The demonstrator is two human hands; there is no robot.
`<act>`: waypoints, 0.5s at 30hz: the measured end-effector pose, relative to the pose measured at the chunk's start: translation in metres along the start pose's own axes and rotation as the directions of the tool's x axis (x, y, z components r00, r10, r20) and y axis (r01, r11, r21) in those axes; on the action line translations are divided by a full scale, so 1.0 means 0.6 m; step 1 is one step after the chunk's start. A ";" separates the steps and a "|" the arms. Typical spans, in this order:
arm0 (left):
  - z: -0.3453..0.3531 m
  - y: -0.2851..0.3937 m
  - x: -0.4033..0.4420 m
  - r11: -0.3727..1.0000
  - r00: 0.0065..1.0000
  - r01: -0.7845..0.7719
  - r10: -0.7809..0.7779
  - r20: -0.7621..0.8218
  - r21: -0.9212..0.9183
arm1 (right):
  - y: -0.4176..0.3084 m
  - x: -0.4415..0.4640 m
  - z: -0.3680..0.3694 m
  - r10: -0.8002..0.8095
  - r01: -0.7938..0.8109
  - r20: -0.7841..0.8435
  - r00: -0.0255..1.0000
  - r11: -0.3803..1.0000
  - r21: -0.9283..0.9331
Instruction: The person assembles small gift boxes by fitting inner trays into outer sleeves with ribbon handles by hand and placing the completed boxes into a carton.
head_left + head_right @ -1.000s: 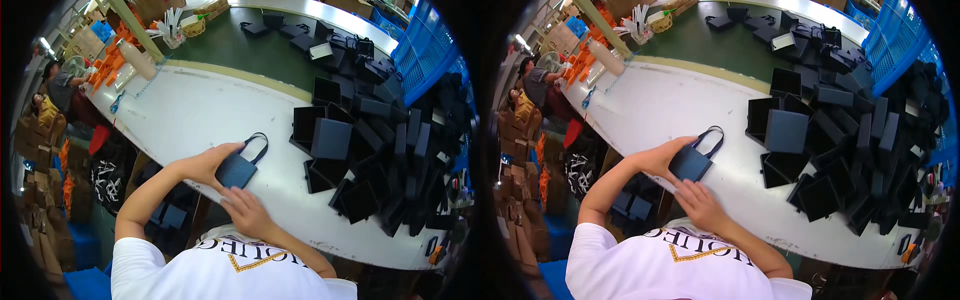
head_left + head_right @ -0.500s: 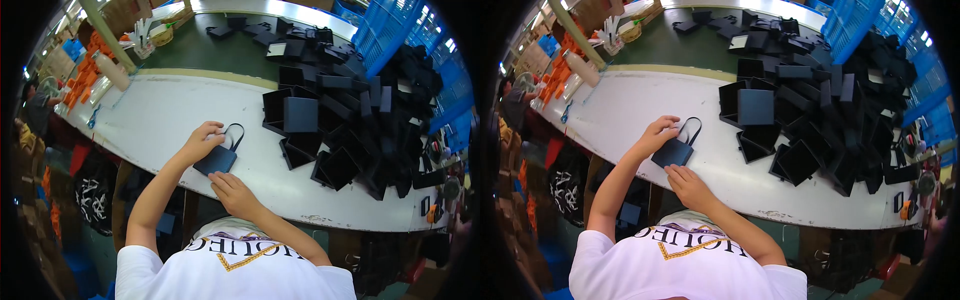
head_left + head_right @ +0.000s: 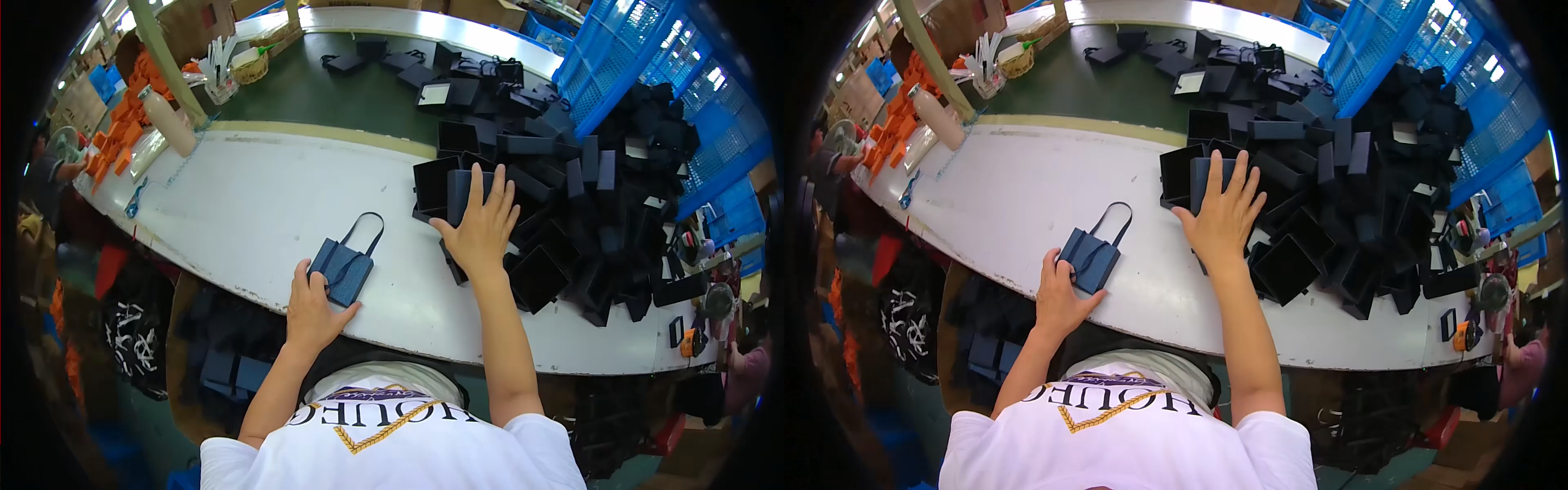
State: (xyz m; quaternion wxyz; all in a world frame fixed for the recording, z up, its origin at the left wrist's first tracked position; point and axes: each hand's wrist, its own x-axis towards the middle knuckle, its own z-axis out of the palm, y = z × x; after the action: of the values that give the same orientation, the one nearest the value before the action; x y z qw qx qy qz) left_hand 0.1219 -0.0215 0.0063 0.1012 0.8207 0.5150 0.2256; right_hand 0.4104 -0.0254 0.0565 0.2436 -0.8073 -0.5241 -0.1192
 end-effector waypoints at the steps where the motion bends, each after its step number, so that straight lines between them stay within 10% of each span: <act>1: -0.001 -0.001 0.002 0.995 0.999 0.036 -0.032 0.040 -0.096 | 0.010 0.010 0.009 0.061 -0.059 0.064 0.996 0.998 -0.031; 7: -0.021 -0.057 -0.014 0.961 0.996 -0.061 0.076 0.043 -0.270 | -0.001 -0.007 -0.045 -0.173 0.255 -0.230 0.958 0.880 0.401; 10: -0.052 -0.086 -0.016 0.938 0.992 0.054 -0.013 0.123 -0.343 | -0.051 -0.049 -0.062 0.039 -0.175 0.188 0.981 0.590 0.788; 15: -0.096 -0.121 -0.024 0.930 0.975 0.170 -0.111 0.192 -0.325 | -0.066 -0.124 0.043 0.017 -0.522 0.585 0.811 0.473 0.710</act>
State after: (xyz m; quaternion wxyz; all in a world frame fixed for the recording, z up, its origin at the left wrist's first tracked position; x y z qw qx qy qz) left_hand 0.0311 -0.0059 0.0244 0.3008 0.7680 0.5156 0.2320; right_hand 0.3414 -0.0574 0.0121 0.4754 -0.6591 -0.4170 0.4071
